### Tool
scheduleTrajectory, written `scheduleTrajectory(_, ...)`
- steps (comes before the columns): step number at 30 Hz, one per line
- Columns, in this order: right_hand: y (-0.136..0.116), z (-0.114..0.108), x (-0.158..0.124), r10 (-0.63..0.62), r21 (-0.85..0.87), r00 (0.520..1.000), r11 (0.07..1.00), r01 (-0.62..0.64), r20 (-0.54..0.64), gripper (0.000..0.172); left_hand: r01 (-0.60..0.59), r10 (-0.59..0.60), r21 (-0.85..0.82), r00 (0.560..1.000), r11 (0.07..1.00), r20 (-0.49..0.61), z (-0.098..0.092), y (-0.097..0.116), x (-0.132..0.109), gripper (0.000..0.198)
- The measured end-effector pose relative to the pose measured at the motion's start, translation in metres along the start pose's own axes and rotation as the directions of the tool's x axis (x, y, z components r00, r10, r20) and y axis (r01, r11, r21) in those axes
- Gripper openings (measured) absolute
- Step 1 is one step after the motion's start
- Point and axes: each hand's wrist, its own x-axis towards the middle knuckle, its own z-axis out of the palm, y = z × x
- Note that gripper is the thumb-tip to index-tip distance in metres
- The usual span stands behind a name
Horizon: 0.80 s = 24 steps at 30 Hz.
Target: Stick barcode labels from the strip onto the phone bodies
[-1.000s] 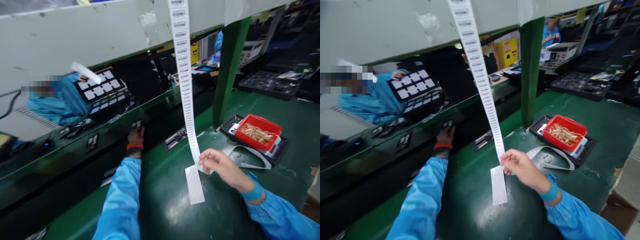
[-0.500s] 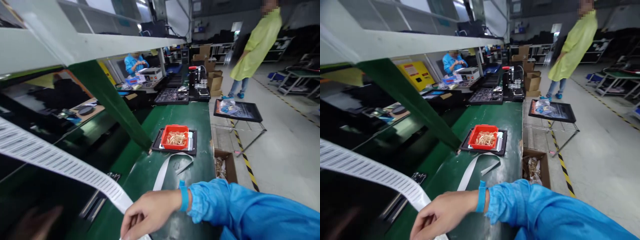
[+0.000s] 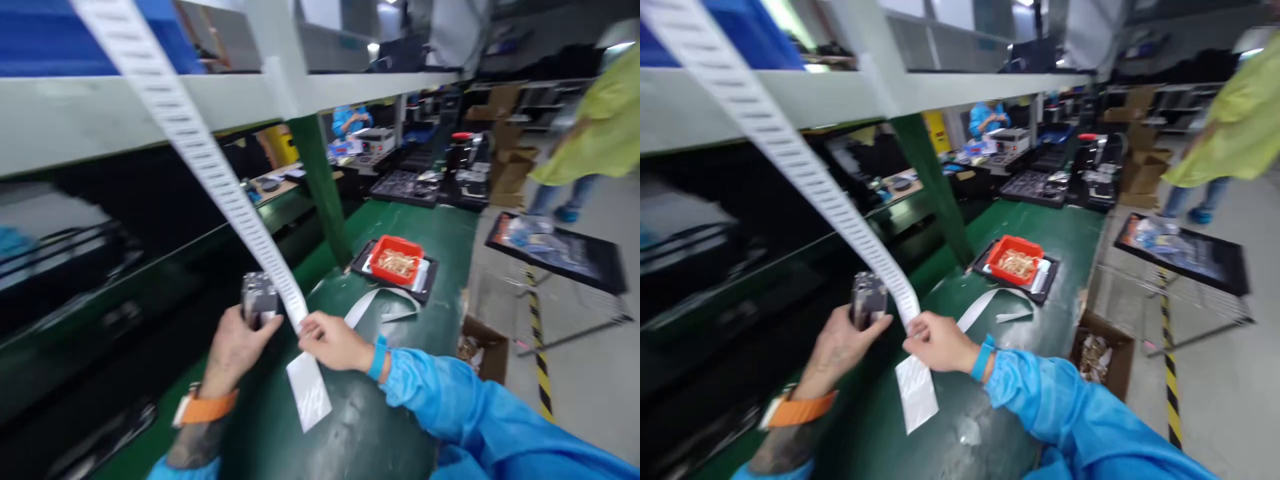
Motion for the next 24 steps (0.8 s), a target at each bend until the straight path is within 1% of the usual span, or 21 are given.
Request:
scheduleTrajectory(1,0.000,0.005,-0.005,-0.024,0.048,1.000,0.999,0.024,0.000,0.045,-0.053,0.055,0.065,0.998,0.996,-0.042,0.003,-0.006,-0.022,0.059)
scheduleTrajectory(2,0.000,0.010,-0.011,-0.049,0.082,0.998,0.996,0.047,0.026,0.055,-0.114,0.118,0.082,0.992,0.990,-0.044,0.008,-0.011,-0.043,0.070)
scheduleTrajectory(3,0.000,0.013,-0.015,-0.076,0.092,0.995,0.993,0.070,0.066,0.057,-0.158,0.161,0.072,0.986,0.985,-0.033,0.013,-0.014,-0.062,0.079)
scheduleTrajectory(4,0.001,0.014,-0.019,-0.093,0.079,0.991,0.993,0.086,0.093,0.054,-0.194,0.194,0.053,0.981,0.980,-0.011,0.018,-0.017,-0.076,0.083)
scheduleTrajectory(5,0.003,0.015,-0.020,-0.097,0.055,0.992,0.994,0.092,0.081,0.050,-0.235,0.235,0.021,0.972,0.972,0.010,0.021,-0.019,-0.087,0.086)
scheduleTrajectory(6,0.005,0.015,-0.020,-0.101,0.028,0.993,0.995,0.099,0.063,0.047,-0.282,0.283,-0.025,0.958,0.959,0.050,0.023,-0.021,-0.094,0.091)
scheduleTrajectory(8,0.011,0.012,-0.017,-0.096,0.009,0.995,0.995,0.096,0.037,0.043,-0.342,0.372,-0.167,0.906,0.925,0.202,0.018,-0.026,-0.099,0.101)
scheduleTrajectory(9,0.013,0.011,-0.015,-0.085,0.022,0.995,0.996,0.084,0.048,0.040,-0.339,0.404,-0.255,0.873,0.905,0.273,0.015,-0.029,-0.099,0.102)
scheduleTrajectory(10,0.015,0.009,-0.012,-0.064,0.044,0.996,0.997,0.061,0.069,0.036,-0.310,0.423,-0.343,0.844,0.887,0.331,0.011,-0.033,-0.097,0.101)
scheduleTrajectory(11,0.016,0.007,-0.010,-0.036,0.066,0.995,0.997,0.029,0.094,0.032,-0.261,0.425,-0.418,0.828,0.870,0.367,0.009,-0.038,-0.095,0.096)
scheduleTrajectory(12,0.016,0.005,-0.009,-0.008,0.076,0.994,0.997,-0.001,0.111,0.029,-0.206,0.411,-0.474,0.827,0.856,0.383,0.009,-0.043,-0.092,0.090)
scheduleTrajectory(13,0.016,0.004,-0.008,0.015,0.066,0.993,0.998,-0.022,0.113,0.028,-0.157,0.384,-0.508,0.841,0.847,0.381,0.011,-0.047,-0.090,0.083)
scheduleTrajectory(15,0.016,0.004,-0.006,0.030,-0.010,0.996,1.000,-0.029,0.081,0.033,-0.095,0.307,-0.517,0.888,0.851,0.343,0.019,-0.054,-0.087,0.068)
scheduleTrajectory(17,0.016,0.005,-0.005,0.012,-0.110,0.999,0.994,-0.007,0.043,0.038,-0.089,0.241,-0.477,0.933,0.874,0.266,0.028,-0.056,-0.087,0.053)
scheduleTrajectory(18,0.016,0.006,-0.005,0.008,-0.147,1.000,0.989,-0.004,0.028,0.040,-0.099,0.222,-0.453,0.948,0.886,0.229,0.032,-0.056,-0.088,0.047)
scheduleTrajectory(21,0.015,0.010,-0.006,0.036,-0.197,0.999,0.980,-0.037,-0.008,0.050,-0.138,0.205,-0.380,0.968,0.915,0.142,0.035,-0.048,-0.094,0.036)
scheduleTrajectory(23,0.011,0.013,-0.008,0.066,-0.230,0.998,0.971,-0.066,-0.007,0.057,-0.150,0.177,-0.350,0.983,0.925,0.046,0.034,-0.042,-0.095,0.031)
scheduleTrajectory(24,0.008,0.014,-0.009,0.072,-0.251,0.997,0.966,-0.068,0.007,0.059,-0.138,0.150,-0.368,0.989,0.919,0.001,0.034,-0.040,-0.094,0.031)
